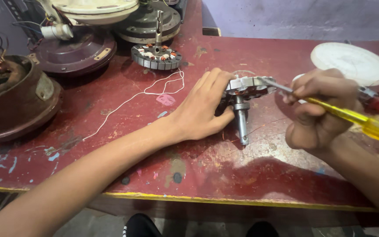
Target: The person winds copper wire around a motor armature using a yellow screwdriver to guide and pack the wire into slots. The person rotates the armature and continues winding until the slots are filled.
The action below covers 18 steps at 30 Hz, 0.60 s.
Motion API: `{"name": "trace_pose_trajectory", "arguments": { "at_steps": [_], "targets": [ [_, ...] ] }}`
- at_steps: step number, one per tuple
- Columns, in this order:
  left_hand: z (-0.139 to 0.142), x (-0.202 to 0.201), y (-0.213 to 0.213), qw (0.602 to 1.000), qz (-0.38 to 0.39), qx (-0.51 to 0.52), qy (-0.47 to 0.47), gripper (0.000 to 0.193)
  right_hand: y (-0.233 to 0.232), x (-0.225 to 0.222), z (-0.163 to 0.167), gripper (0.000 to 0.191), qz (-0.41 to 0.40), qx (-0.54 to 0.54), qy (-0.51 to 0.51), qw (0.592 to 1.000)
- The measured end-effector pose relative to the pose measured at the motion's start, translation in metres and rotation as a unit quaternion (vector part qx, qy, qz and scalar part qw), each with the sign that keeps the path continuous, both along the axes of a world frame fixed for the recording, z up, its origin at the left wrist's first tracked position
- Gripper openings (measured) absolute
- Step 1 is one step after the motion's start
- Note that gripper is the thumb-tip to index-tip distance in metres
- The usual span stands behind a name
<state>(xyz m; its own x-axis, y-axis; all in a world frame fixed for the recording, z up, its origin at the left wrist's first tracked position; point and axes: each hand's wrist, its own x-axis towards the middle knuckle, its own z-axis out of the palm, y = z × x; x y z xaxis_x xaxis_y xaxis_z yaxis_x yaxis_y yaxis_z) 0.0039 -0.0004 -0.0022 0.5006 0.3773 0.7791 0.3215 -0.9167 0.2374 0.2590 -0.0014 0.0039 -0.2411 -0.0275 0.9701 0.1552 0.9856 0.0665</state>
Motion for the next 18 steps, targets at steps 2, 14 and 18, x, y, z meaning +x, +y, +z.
{"name": "trace_pose_trajectory", "arguments": {
  "at_steps": [2,14,18],
  "targets": [
    [0.0008,0.0006,-0.0004,1.0,0.002,-0.006,0.004,0.05,0.005,-0.0045,-0.0047,0.028,0.058,-0.06,0.016,0.996],
    [0.0021,-0.0014,-0.0004,1.0,0.006,-0.006,0.016,0.05,0.0018,-0.0019,-0.0074,0.031,-0.006,-0.096,-0.041,0.994],
    [0.0024,-0.0003,-0.0002,1.0,0.007,-0.002,0.011,0.05,0.0042,-0.0009,-0.009,0.034,0.025,-0.122,-0.019,0.992]
  ]
}}
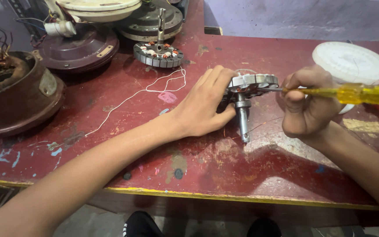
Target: The person winds copper wire around a motor armature using a yellow screwdriver to guide and pack the wire into slots. The person rotates the armature and continues winding until the slots are filled.
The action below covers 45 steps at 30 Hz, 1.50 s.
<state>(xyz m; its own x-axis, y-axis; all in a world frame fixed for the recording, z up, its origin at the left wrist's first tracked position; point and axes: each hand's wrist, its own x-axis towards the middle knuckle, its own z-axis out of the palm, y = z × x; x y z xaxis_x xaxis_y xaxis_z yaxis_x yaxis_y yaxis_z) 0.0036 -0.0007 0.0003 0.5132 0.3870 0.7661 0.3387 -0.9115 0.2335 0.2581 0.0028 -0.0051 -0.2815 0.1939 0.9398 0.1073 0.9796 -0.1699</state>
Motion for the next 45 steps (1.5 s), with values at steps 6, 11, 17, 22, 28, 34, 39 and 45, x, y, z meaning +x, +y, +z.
{"name": "trace_pose_trajectory", "arguments": {
  "at_steps": [6,11,17,22,28,34,39,45],
  "targets": [
    [0.0,0.0,-0.002,1.0,0.004,0.005,0.002,0.05,0.0,0.0,0.002,0.02,-0.078,0.085,-0.012,0.993],
    [0.0,-0.001,-0.001,1.0,0.01,0.001,0.008,0.05,0.003,0.006,0.003,0.013,-0.154,0.139,-0.059,0.976],
    [0.001,0.0,-0.002,1.0,0.002,-0.002,0.006,0.05,0.002,0.014,-0.002,0.013,-0.064,0.17,-0.048,0.982],
    [0.0,0.0,-0.002,1.0,0.006,0.002,0.007,0.049,-0.006,0.014,0.002,0.013,-0.068,0.117,-0.072,0.988],
    [0.001,-0.001,-0.002,1.0,0.009,-0.002,0.012,0.049,-0.003,0.012,0.0,0.01,-0.113,0.176,-0.083,0.974],
    [0.002,-0.001,-0.003,1.0,0.003,0.001,0.007,0.051,0.026,0.013,-0.011,0.03,-0.079,0.31,-0.111,0.941],
    [0.002,0.0,-0.003,1.0,0.011,-0.006,0.018,0.05,0.015,0.008,-0.025,0.02,-0.149,0.081,0.04,0.985],
    [0.002,0.0,-0.003,1.0,0.004,0.011,0.008,0.054,0.005,-0.004,0.004,0.042,-0.142,0.395,-0.104,0.902]
  ]
}}
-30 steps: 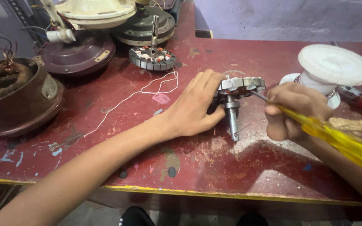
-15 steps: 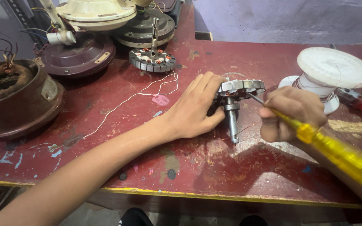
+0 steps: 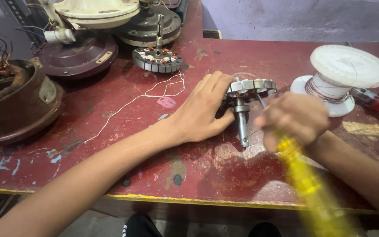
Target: The person winds copper wire around a motor armature using a yellow screwdriver to guide and pack the wire into slots. The person rotates the armature and continues winding until the slots are filled.
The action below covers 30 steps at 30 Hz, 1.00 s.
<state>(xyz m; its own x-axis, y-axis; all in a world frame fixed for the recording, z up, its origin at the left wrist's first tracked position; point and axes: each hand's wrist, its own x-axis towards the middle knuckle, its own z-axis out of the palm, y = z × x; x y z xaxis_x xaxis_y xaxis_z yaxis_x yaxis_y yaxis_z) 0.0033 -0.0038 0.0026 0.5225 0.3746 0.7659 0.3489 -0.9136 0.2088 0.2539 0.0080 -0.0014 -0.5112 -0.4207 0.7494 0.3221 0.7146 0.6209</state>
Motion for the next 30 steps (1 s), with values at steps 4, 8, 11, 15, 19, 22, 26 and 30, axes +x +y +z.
{"name": "trace_pose_trajectory", "arguments": {
  "at_steps": [4,8,11,15,19,22,26,30],
  "targets": [
    [-0.001,0.002,0.001,1.0,0.003,-0.01,0.004,0.053,-0.011,0.0,0.009,0.033,-0.092,-0.008,-0.138,0.986],
    [-0.002,0.002,0.002,1.0,0.002,0.004,0.0,0.054,-0.008,0.002,0.005,0.029,-0.033,-0.177,0.051,0.982],
    [-0.002,0.0,0.003,1.0,0.003,-0.004,0.002,0.052,-0.003,0.003,0.0,0.023,0.062,-0.369,0.172,0.912],
    [-0.002,0.0,0.002,1.0,0.007,-0.013,0.006,0.05,-0.005,0.004,-0.005,0.02,0.07,-0.384,0.181,0.903],
    [-0.004,0.001,0.002,1.0,0.004,-0.001,-0.001,0.052,-0.004,0.008,-0.001,0.019,-0.039,-0.161,0.058,0.984],
    [-0.003,0.0,0.002,1.0,0.005,0.001,-0.001,0.052,0.001,0.011,0.004,0.024,-0.034,-0.115,-0.06,0.991],
    [-0.003,0.0,0.0,1.0,0.001,-0.01,0.002,0.05,0.006,0.0,-0.003,0.031,0.198,-0.365,0.093,0.905],
    [-0.002,0.003,-0.005,1.0,-0.007,0.005,0.027,0.053,-0.003,0.002,-0.007,0.036,0.142,-0.446,0.221,0.856]
  ]
}}
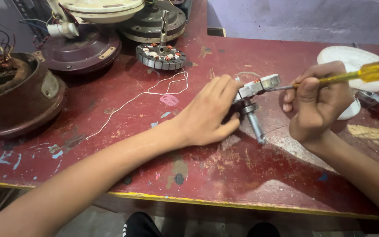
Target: The person winds copper wire around a motor armature using a yellow screwdriver to guide and pack the wire into slots. The person rotates the armature and continues winding until the slots are filled.
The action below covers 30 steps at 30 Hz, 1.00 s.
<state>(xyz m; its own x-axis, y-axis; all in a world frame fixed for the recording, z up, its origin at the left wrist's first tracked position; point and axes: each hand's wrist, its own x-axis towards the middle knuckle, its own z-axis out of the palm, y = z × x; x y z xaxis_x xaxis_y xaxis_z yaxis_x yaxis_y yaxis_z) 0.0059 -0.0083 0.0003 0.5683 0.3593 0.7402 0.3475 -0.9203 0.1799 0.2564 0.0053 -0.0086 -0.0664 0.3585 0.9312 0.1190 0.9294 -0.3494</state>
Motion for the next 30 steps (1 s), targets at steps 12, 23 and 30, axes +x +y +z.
{"name": "trace_pose_trajectory", "arguments": {
  "at_steps": [12,23,30],
  "targets": [
    [-0.005,0.003,0.005,1.0,0.008,0.022,-0.021,0.035,-0.008,-0.005,0.013,0.039,-0.06,0.332,-0.305,0.891],
    [-0.005,0.0,0.012,0.999,-0.027,-0.021,-0.015,0.034,-0.012,-0.001,0.015,0.036,-0.028,0.148,-0.045,0.988],
    [-0.005,0.001,0.01,0.999,-0.016,-0.029,-0.019,0.035,-0.005,0.001,-0.002,0.03,-0.016,0.128,-0.116,0.985]
  ]
}}
